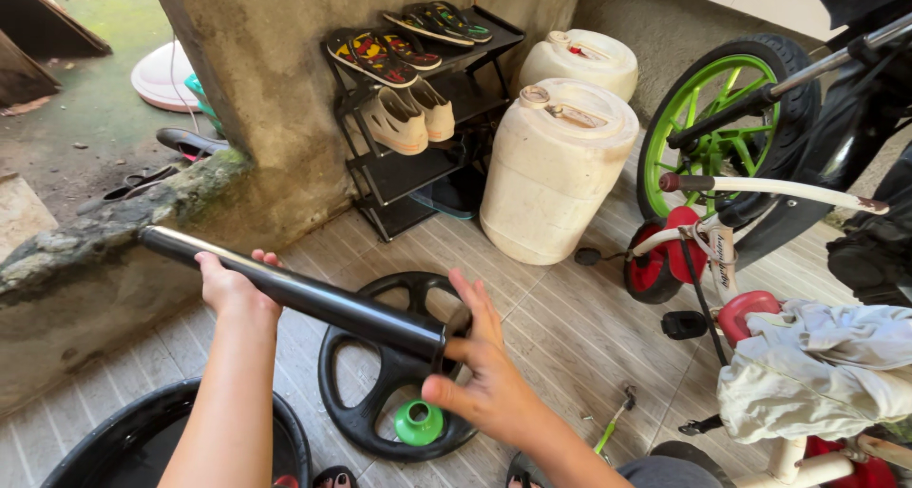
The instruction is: The person wipes a black fan pole with a cloth, then inserts it into a fan base. They place a green plastic cap and a black collar onto the pole, then secure the assembly with screws using a screwdriver.
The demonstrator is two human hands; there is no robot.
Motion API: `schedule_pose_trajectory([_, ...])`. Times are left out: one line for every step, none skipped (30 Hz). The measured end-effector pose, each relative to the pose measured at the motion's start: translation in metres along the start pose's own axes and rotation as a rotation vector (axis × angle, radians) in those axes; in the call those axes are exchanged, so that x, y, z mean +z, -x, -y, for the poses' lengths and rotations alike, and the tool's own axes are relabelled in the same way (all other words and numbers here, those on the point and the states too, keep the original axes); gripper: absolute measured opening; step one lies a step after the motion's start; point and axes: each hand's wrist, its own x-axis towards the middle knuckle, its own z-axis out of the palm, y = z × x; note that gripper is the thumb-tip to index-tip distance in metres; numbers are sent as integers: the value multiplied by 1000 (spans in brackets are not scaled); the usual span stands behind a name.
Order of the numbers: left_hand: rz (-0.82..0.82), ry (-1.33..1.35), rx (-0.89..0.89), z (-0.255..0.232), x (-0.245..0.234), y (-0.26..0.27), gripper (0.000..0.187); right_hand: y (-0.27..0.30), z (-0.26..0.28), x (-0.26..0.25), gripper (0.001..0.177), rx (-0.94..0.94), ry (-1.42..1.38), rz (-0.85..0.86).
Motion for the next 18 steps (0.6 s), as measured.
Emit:
schedule_pose_trajectory([-40, -31, 21, -2, 0, 2, 58, 1, 0, -1, 66, -22, 58, 10])
schedule_pose_trajectory([-81, -63, 42, -3, 1, 4, 53, 2, 1, -3, 68, -24, 144, 52])
schedule_pose_trajectory([-104, -98, 66, -6, 1, 6, 53, 2, 1, -5, 70, -28, 230, 92])
schedule_pose_trajectory([-128, -134, 91, -9, 1, 8, 52, 2, 2, -5, 71, -32, 316, 133])
schedule_pose_trajectory([-149, -172, 112, -11, 2, 10, 52, 2, 3, -5, 71, -24, 321, 116])
schedule_pose_trajectory([-175, -174, 119, -13, 2, 12, 52, 2, 4, -3, 71, -16, 326, 100])
schedule_pose_trajectory([-201, -174, 124, -15, 2, 13, 51, 1, 4, -1, 71, -8, 333, 84])
schedule_pose_trajectory([-227, -174, 129, -16, 2, 14, 51, 1, 4, 0, 70, 29, 224, 75])
schedule_pose_trajectory([-209, -160, 109, -19, 2, 13, 53, 0, 4, 3, 69, 62, 111, 66])
schedule_pose_trajectory([-190, -145, 90, -22, 3, 13, 56, -1, 3, 5, 68, 96, -1, 58])
schedule_pose_trajectory([-172, -129, 69, -23, 3, 12, 59, -3, 2, 5, 65, 130, -2, 26])
schedule_pose_trajectory([-163, -124, 92, -25, 3, 11, 59, -4, 1, 4, 61, 164, -3, -5])
schedule_pose_trajectory([-155, -118, 115, -27, 2, 10, 60, -5, 1, 3, 58, 197, -3, -35])
schedule_pose_trajectory([-147, -111, 137, -27, 2, 8, 61, -5, 0, 1, 56, 184, -7, -66])
schedule_pose_trajectory([-154, -99, 128, -26, 1, 7, 61, -5, 0, 0, 55, 172, -14, -96])
schedule_pose_trajectory([-161, -87, 119, -25, 0, 6, 61, -5, 1, 0, 53, 160, -21, -125])
schedule_pose_trajectory([-167, -74, 111, -24, -1, 5, 62, -5, 1, 1, 51, 173, -47, -151])
schedule_pose_trajectory([-173, -61, 100, -23, -2, 3, 63, -6, 2, 2, 49, 186, -73, -177])
